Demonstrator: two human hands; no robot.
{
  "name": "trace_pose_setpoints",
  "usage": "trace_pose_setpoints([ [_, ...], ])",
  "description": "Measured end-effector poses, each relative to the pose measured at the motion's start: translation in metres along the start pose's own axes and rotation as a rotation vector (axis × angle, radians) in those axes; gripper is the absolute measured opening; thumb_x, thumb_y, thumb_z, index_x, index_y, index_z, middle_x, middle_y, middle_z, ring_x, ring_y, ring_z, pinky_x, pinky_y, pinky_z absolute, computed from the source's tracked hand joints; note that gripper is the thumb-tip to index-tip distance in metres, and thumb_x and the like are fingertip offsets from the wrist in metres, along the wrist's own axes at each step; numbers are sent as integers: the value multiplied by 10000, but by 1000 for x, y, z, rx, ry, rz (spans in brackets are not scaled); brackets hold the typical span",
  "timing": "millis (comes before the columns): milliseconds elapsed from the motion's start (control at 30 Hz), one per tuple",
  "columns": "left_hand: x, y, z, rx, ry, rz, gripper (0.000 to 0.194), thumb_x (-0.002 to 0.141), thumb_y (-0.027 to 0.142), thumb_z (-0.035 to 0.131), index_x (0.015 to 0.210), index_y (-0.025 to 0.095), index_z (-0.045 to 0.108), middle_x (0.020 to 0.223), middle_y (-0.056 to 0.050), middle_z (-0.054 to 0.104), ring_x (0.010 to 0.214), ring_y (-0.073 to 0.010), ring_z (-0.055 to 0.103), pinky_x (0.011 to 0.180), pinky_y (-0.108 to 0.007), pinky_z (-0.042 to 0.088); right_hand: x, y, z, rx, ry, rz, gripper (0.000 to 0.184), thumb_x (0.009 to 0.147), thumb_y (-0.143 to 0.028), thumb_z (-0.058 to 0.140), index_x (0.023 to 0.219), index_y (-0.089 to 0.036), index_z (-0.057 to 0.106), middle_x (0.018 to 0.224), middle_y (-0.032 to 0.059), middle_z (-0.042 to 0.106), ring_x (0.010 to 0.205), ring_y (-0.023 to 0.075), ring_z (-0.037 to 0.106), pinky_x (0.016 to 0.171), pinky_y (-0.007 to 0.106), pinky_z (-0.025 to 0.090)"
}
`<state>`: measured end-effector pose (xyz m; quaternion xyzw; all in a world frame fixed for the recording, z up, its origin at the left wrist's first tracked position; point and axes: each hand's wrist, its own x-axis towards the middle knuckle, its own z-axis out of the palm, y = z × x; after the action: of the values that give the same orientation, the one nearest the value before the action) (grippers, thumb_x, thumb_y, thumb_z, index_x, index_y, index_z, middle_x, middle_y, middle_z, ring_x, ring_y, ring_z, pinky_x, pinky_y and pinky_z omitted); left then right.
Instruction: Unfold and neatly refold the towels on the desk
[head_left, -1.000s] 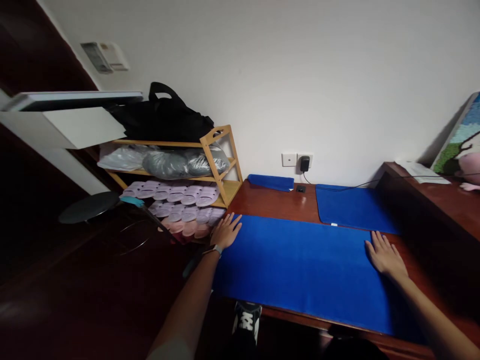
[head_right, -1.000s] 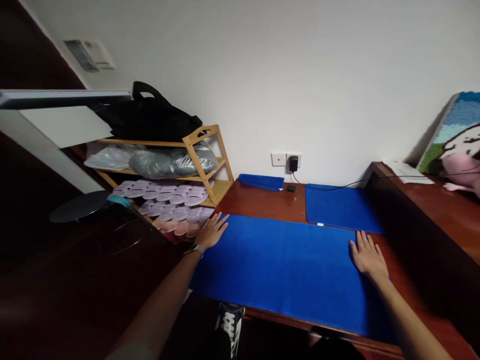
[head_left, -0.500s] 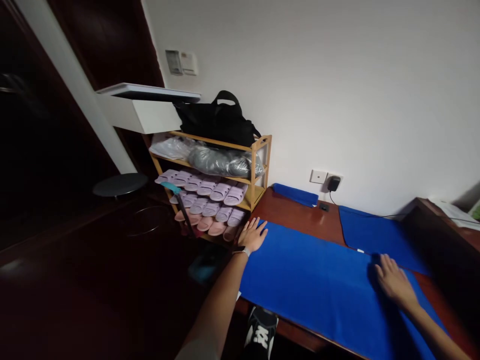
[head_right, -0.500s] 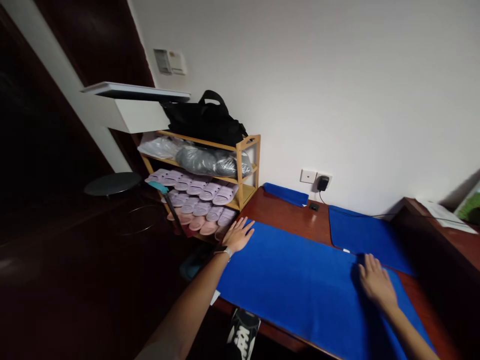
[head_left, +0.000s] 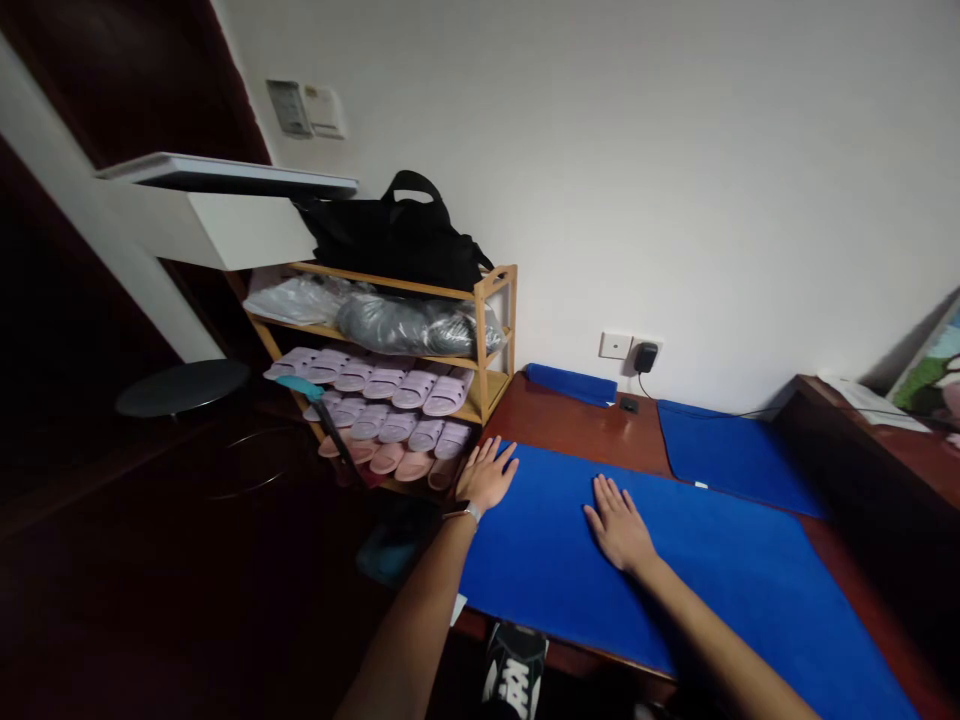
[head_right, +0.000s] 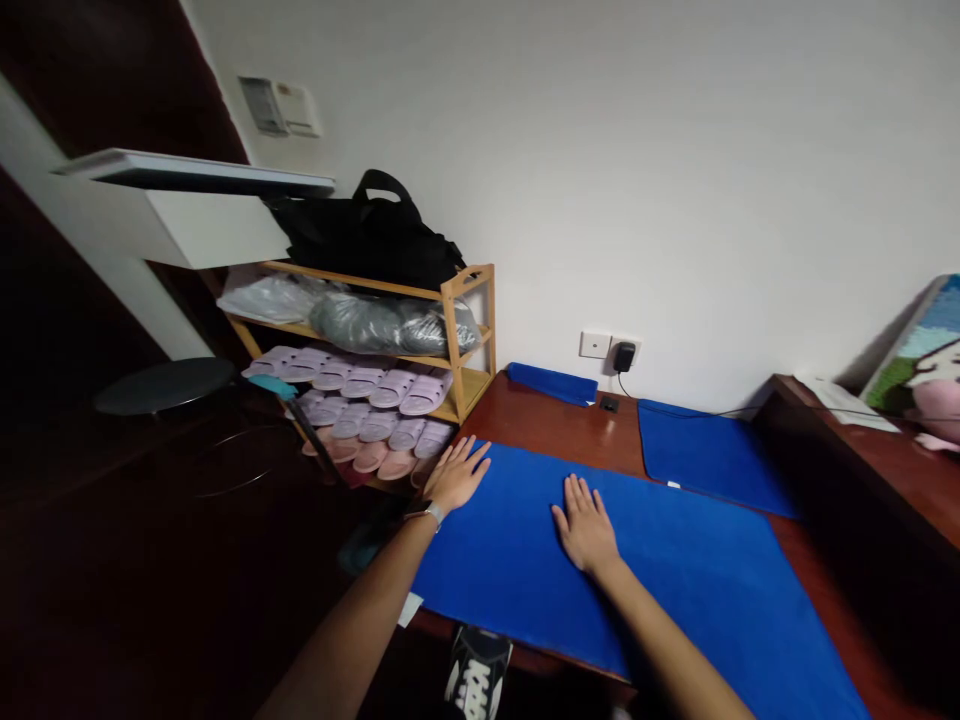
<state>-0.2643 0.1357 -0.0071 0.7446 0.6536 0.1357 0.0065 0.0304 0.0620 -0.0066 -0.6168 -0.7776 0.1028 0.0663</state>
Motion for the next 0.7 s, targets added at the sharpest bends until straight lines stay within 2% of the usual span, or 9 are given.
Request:
trace_pose_setpoints([
  [67,2,-1,1,11,-1,3,548,1058,531,284,1543,332,443,1648,-47,352,1535,-241,267,1248,-452,186,-22,53,1,-31,34,76,784,1014,-609,120,1623,-123,212,1680,84,216,1563,210,130,1275,446,100],
  [233,7,-3,2,24,-26,7,559,1051,550,300,1545,329,440,1652,-46,344,1534,-259,269,1245,-463,196,-89,215,-7,-95,97,339,778,974,-582,186,1614,-145,252,1667,93,276,1554,246,176,1265,493,152],
  [333,11,-5,2,52,-44,10,565,1051,547,301,1554,320,424,1656,-53,333,1535,-257,265,1242,-460,207,-119,286,-16,-93,105,465,803,954,-571,174,1609,-114,255,1666,111,277,1552,260,181,1260,497,176],
  [433,13,-7,1,83,-67,18,564,1053,549,304,1564,329,399,1664,-54,313,1539,-258,254,1237,-460,216,-131,314,-21,-92,120,501,822,953,-566,137,1615,-86,222,1677,109,247,1560,247,143,1267,478,162],
  [567,17,-7,-4,74,-119,20,570,1051,565,319,1567,330,379,1664,-59,308,1539,-266,250,1228,-486,230,-130,312,-18,-110,135,496,834,956,-578,97,1623,-86,193,1687,85,215,1566,233,107,1274,465,129],
  [700,14,-6,-14,75,-99,14,537,1076,461,289,1563,257,386,1650,-85,335,1533,-237,265,1225,-454,260,-127,308,-14,-111,130,496,833,953,-566,81,1622,-82,195,1690,78,201,1564,238,122,1273,464,141],
])
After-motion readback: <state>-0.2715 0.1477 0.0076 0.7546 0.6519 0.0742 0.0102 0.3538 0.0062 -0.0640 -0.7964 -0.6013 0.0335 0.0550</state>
